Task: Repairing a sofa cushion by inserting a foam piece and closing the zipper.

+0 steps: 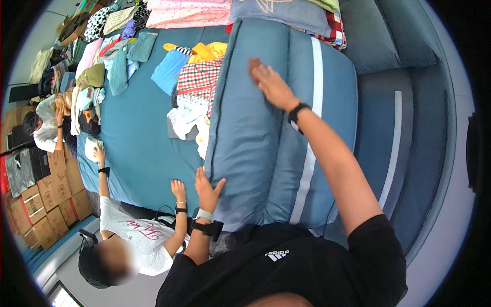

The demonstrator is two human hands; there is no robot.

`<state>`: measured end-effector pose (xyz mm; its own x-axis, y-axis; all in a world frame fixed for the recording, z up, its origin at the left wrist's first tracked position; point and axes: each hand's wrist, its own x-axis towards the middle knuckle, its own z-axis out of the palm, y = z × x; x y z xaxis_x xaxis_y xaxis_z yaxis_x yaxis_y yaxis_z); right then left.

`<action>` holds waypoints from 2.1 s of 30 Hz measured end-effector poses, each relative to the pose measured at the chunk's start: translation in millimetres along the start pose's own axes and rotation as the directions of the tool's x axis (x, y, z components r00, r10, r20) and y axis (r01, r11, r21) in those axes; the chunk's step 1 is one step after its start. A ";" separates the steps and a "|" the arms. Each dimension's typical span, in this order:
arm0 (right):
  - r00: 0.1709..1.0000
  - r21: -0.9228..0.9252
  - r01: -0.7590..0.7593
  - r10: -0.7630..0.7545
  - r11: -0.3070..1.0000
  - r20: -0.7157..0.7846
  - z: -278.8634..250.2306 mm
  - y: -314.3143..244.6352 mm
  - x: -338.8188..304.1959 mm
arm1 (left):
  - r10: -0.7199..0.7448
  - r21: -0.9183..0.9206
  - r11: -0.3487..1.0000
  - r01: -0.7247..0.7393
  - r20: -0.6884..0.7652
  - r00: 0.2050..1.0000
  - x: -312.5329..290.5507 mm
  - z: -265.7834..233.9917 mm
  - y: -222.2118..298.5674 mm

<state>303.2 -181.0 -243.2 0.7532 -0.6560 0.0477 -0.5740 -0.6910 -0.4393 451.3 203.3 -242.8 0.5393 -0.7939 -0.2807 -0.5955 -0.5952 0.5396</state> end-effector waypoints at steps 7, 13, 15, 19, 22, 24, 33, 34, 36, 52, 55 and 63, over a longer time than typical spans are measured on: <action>0.960 -0.049 0.269 -0.272 0.962 -0.061 46.8 -61.1 -29.8 | 0.011 -0.152 0.988 -0.021 -0.062 0.998 15.4 5.8 -18.2; 0.863 0.242 0.434 -0.478 0.868 0.166 65.1 -191.9 -208.2 | 0.518 0.062 0.855 -0.515 -0.119 0.847 50.7 -15.3 74.4; 0.869 0.285 0.441 -0.484 0.851 0.100 74.7 -211.4 -257.1 | 0.603 0.241 0.736 -0.632 0.191 0.775 48.3 -1.6 95.7; 0.899 0.263 0.380 -0.421 0.887 0.119 54.6 -198.3 -327.5 | 0.572 0.527 0.549 -0.648 0.329 0.752 12.8 52.4 116.4; 0.993 0.203 0.111 -0.098 0.973 -0.072 23.2 -182.6 -408.8 | 0.401 0.500 0.729 -0.467 0.242 0.884 -15.0 62.5 115.0; 0.984 0.226 -0.109 0.137 0.968 -0.111 -7.8 -181.5 -466.9 | 0.325 0.535 0.718 -0.445 0.308 0.894 -43.5 58.2 119.3; 0.669 0.417 -0.502 0.645 0.758 -0.369 36.0 -155.3 -565.3 | 0.140 0.599 0.701 -0.387 0.416 0.899 -71.5 62.2 138.4; 0.639 0.480 -0.507 0.686 0.716 -0.347 34.9 -149.9 -555.3 | 0.112 0.619 0.683 -0.389 0.438 0.892 -76.3 64.2 134.4; 0.634 0.560 -0.515 0.728 0.649 -0.260 19.0 -136.1 -538.4 | 0.076 0.636 0.668 -0.387 0.458 0.885 -73.8 59.9 133.9; 0.855 0.017 -0.505 0.503 0.863 -0.125 34.4 -165.4 -444.1 | -0.043 0.581 0.750 -0.316 0.519 0.854 -48.0 62.7 118.0; 0.830 0.051 -0.533 0.534 0.844 -0.163 35.3 -136.8 -411.2 | -0.049 0.579 0.746 -0.328 0.539 0.841 -43.2 69.1 113.5; 0.795 0.103 -0.503 0.506 0.858 -0.333 29.3 11.7 -267.3 | 0.208 0.522 0.736 -0.431 0.432 0.878 -33.4 96.9 57.1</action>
<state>104.6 -4.8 -287.4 0.2014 -0.9728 0.1142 -0.8387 -0.2315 -0.4930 341.6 183.7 -279.5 0.0926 -0.8741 -0.4769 -0.9816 -0.1604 0.1035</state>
